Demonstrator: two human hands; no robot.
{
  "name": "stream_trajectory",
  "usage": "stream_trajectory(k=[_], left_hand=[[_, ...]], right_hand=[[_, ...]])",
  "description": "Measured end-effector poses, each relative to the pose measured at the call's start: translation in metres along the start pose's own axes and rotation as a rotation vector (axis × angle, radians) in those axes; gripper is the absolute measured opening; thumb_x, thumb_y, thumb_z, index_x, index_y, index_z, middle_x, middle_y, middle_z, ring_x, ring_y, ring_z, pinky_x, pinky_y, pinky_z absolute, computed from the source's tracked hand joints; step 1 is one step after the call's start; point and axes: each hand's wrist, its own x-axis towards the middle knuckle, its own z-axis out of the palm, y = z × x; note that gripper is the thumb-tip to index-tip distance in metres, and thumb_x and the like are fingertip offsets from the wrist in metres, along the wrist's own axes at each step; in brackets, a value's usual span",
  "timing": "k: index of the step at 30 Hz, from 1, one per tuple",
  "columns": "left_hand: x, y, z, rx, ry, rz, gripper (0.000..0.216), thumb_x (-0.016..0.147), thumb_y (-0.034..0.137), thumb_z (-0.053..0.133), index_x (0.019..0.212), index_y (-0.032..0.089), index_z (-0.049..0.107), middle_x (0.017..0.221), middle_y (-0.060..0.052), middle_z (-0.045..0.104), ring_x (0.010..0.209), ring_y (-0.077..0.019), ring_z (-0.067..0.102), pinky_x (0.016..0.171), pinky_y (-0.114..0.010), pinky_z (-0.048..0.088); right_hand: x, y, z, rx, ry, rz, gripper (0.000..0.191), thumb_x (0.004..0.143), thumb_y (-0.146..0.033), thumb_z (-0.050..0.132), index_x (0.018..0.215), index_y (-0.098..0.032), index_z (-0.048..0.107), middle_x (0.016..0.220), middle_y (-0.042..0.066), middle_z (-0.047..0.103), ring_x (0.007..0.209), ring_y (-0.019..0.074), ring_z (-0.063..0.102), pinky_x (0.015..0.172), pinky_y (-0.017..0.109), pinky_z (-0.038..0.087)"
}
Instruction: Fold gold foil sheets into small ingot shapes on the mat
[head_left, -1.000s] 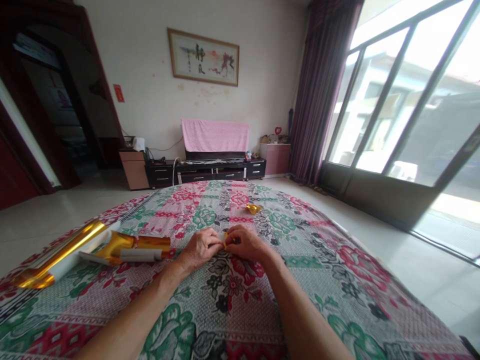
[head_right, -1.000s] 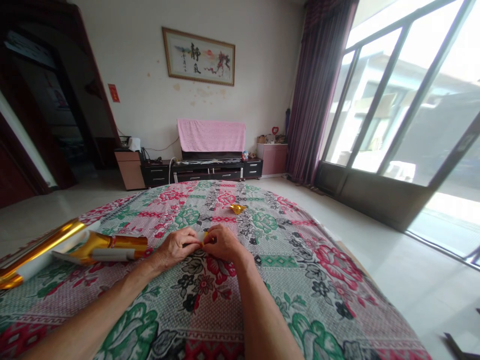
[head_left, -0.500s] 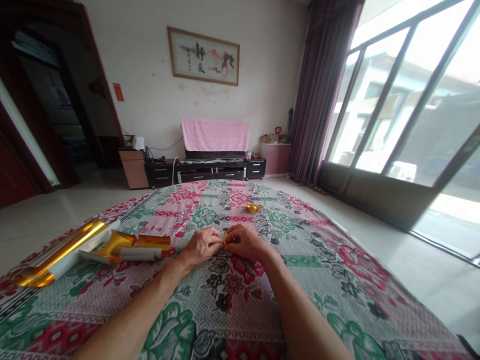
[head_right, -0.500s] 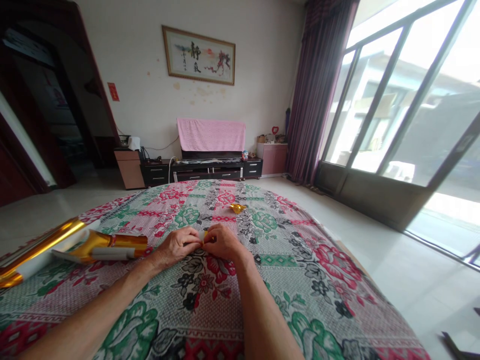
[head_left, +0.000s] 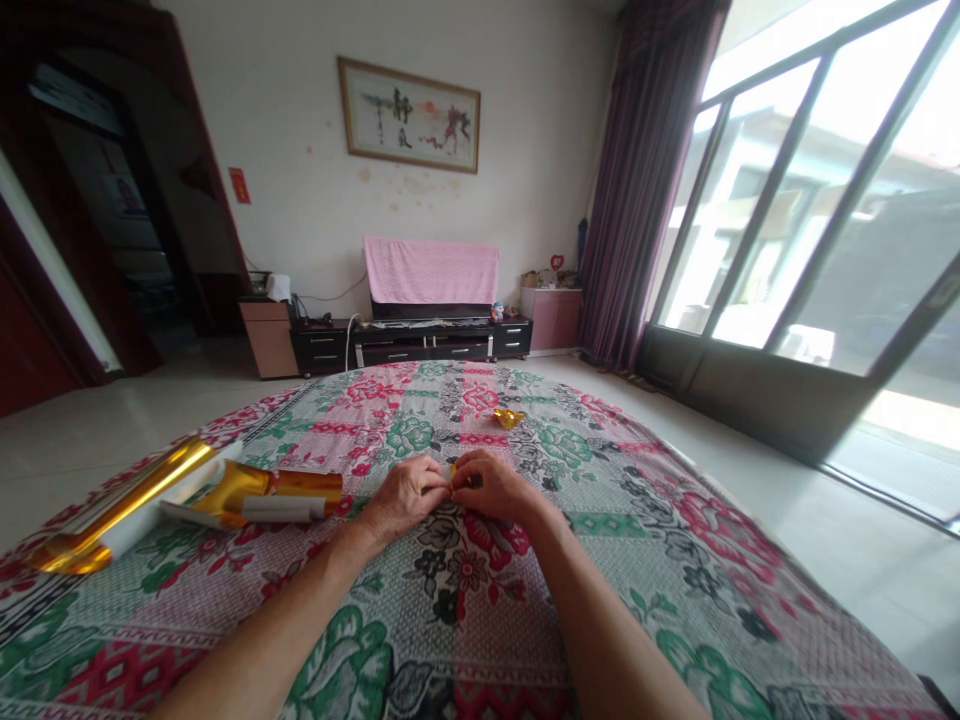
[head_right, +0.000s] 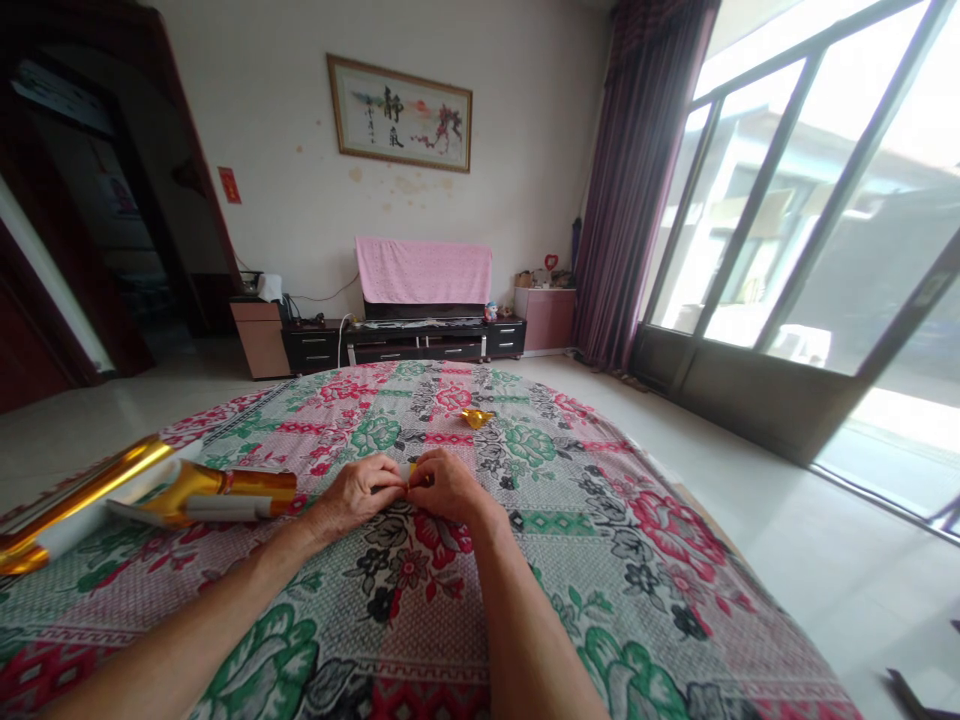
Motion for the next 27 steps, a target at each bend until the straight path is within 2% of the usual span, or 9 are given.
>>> stream_trajectory(k=[27], left_hand=[[0.0012, 0.0066, 0.0063, 0.025, 0.064, -0.114, 0.016, 0.071, 0.016, 0.055, 0.073, 0.018, 0.071, 0.076, -0.004, 0.063, 0.073, -0.0141, 0.057, 0.071, -0.026, 0.046]], right_hand=[[0.0008, 0.0000, -0.0021, -0.001, -0.022, -0.044, 0.010, 0.068, -0.017, 0.061, 0.073, -0.018, 0.070, 0.085, 0.002, 0.063, 0.081, 0.0133, 0.055, 0.073, 0.023, 0.042]])
